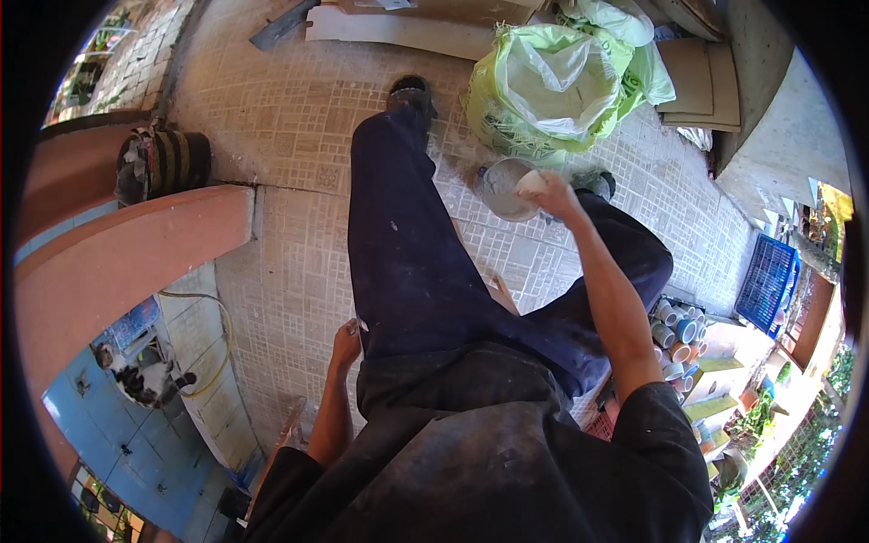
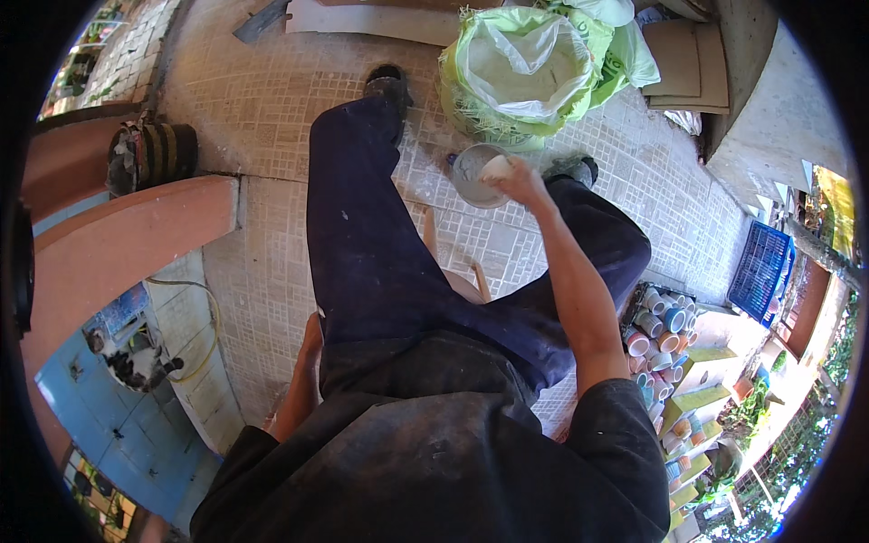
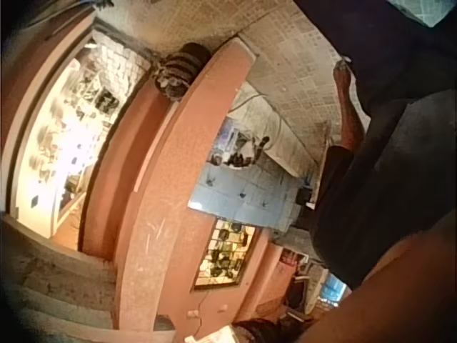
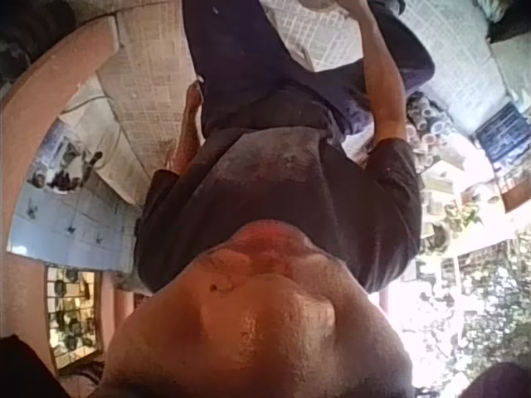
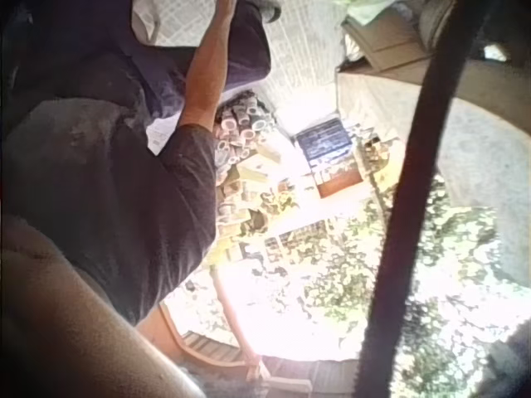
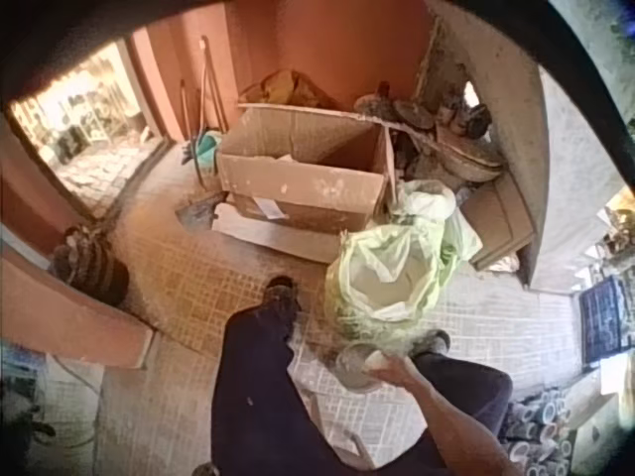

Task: Mix plaster and pour it into molds to create ceramic pieces.

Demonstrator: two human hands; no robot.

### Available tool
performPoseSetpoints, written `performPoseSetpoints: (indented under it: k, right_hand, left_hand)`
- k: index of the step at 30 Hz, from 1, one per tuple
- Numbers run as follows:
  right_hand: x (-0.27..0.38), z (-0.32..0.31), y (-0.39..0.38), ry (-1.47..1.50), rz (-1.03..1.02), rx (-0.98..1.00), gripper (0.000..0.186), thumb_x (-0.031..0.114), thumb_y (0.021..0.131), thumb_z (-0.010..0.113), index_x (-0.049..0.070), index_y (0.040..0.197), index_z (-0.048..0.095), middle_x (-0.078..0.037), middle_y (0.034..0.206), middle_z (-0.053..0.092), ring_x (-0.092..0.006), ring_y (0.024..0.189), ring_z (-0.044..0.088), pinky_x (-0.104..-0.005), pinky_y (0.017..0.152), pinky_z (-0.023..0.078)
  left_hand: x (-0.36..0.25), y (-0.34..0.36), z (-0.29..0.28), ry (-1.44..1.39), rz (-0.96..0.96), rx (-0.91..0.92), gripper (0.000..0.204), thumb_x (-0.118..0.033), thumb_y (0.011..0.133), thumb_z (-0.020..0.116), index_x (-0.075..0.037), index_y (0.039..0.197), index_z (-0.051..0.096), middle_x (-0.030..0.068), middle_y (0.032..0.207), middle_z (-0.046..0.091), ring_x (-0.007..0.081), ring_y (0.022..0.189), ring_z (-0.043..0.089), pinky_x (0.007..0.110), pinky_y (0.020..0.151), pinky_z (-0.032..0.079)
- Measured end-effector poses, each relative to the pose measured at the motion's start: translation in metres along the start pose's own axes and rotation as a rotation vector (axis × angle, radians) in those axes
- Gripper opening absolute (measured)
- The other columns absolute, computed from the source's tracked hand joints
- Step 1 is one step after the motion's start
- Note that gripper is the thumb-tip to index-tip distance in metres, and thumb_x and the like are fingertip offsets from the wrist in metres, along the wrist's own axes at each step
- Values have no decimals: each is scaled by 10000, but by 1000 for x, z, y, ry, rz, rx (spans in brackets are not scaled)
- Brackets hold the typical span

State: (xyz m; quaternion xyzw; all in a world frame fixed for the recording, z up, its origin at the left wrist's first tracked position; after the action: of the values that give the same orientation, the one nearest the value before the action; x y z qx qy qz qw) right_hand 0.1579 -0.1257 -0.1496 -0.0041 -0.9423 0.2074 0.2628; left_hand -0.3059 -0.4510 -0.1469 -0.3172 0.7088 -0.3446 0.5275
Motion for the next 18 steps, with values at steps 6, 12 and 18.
performPoseSetpoints:
  k: [6,12,18]
  right_hand:
    - [78,-112,-1,800,-213,91,704,-78,600,691,31,1249,442,-36,1133,541,-181,1090,506,-320,924,432]
    - [77,-158,29,751,-258,-116,804,-91,515,736,44,1256,454,-38,1200,506,-171,1181,429,-327,1026,326]
    - [81,-177,67,276,-326,-420,740,-7,520,761,40,1201,475,-123,1170,522,-293,1114,490,-389,959,392]
  left_hand:
    - [24,-6,1,-202,19,-1,353,-241,842,581,32,1066,599,156,977,655,198,922,613,295,802,454]
    - [52,-2,-2,93,36,-13,410,-283,825,596,50,1063,589,149,934,665,203,870,625,302,748,465]
    - [104,17,-31,160,-54,-88,377,-153,807,484,51,1110,576,212,1026,635,274,987,610,318,841,455]
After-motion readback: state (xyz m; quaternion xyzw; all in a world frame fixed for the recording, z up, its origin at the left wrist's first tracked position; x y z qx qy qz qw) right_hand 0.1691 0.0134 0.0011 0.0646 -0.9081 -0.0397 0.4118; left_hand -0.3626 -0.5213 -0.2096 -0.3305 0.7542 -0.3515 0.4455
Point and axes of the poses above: each hand's wrist, its own y-axis towards the middle knuckle, its own z-axis out of the palm, x = y × z, the point moved 10 cm from there along y, towards the middle knuckle
